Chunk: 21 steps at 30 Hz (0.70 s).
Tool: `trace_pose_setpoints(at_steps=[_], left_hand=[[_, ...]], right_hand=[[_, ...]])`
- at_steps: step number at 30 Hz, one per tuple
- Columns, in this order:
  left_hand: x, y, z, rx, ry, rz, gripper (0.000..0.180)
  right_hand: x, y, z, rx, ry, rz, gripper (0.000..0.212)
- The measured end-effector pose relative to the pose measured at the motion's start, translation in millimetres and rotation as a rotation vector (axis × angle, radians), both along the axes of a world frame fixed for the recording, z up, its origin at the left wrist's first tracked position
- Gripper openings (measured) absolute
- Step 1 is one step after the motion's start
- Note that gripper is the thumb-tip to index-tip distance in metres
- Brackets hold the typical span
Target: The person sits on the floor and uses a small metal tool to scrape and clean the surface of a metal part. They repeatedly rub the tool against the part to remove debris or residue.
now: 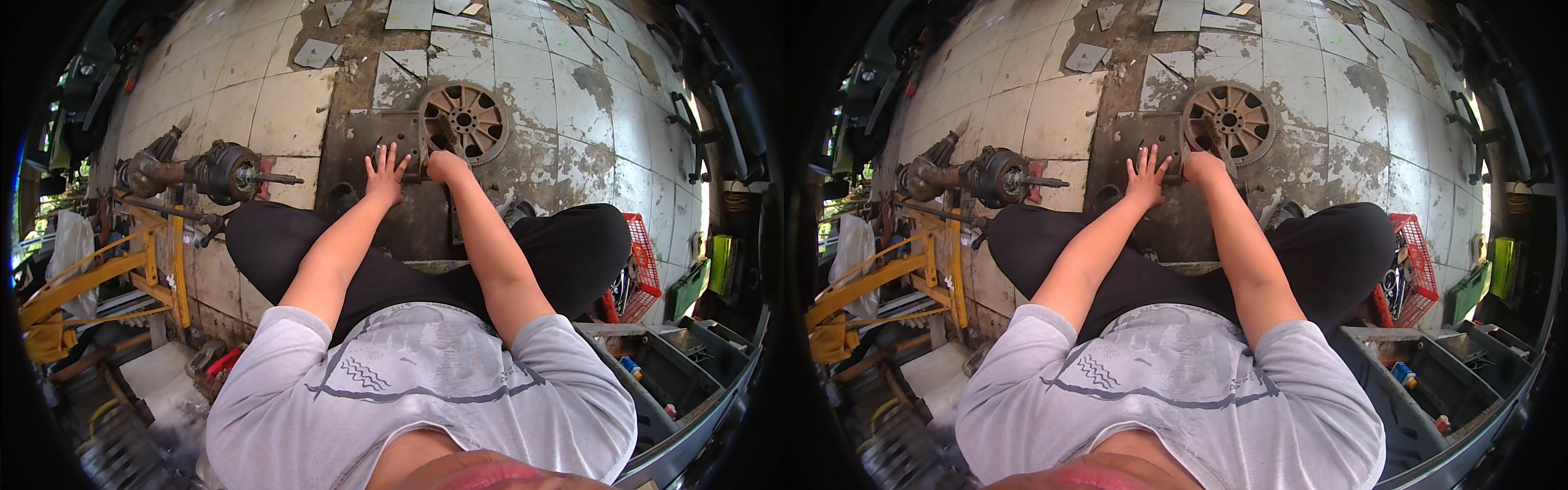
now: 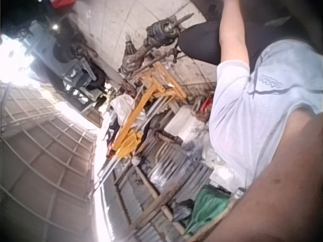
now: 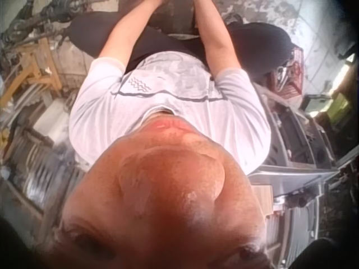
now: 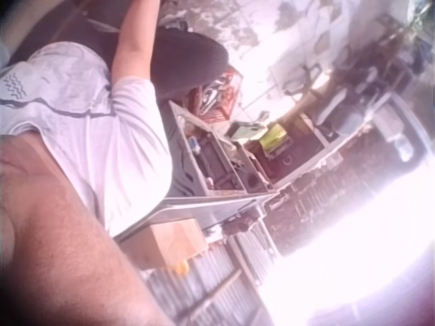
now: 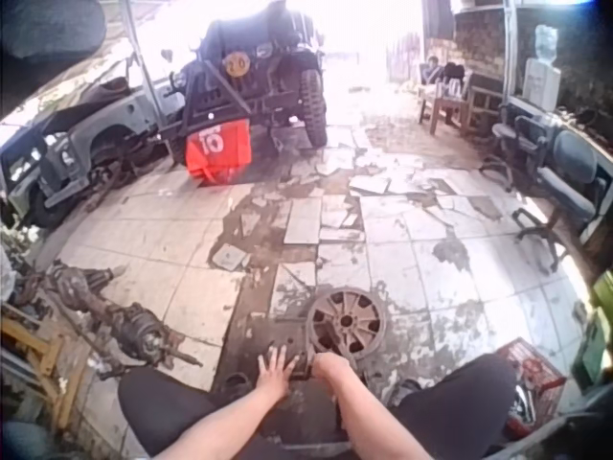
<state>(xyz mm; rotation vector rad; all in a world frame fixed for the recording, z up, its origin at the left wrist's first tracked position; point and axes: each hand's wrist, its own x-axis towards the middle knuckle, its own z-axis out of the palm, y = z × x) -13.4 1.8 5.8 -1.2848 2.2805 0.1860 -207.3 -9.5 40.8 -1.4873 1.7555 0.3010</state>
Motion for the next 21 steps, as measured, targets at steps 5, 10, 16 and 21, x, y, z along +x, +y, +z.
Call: trace_pose_setpoints(at_steps=[5, 10, 16, 21], left_hand=[[6.9, 3.1, -3.5, 0.015, 0.002, 0.013, 0.119], [1.7, 1.5, 3.9, 0.032, -0.014, 0.014, 0.109], [4.8, 3.2, 0.0, 0.018, 0.02, 0.004, 0.117], [7.5, 3.4, -8.5, -0.021, 0.009, -0.001, 0.118]], right_hand=[[16.3, 13.3, -11.3, -0.111, 0.005, -0.041, 0.034], [-2.2, -3.6, -20.7, -0.062, -0.031, -0.021, 0.031], [2.0, 2.6, -36.4, -0.097, -0.018, -0.012, 0.033], [4.6, -3.3, -28.9, -0.052, -0.027, 0.02, 0.034]])
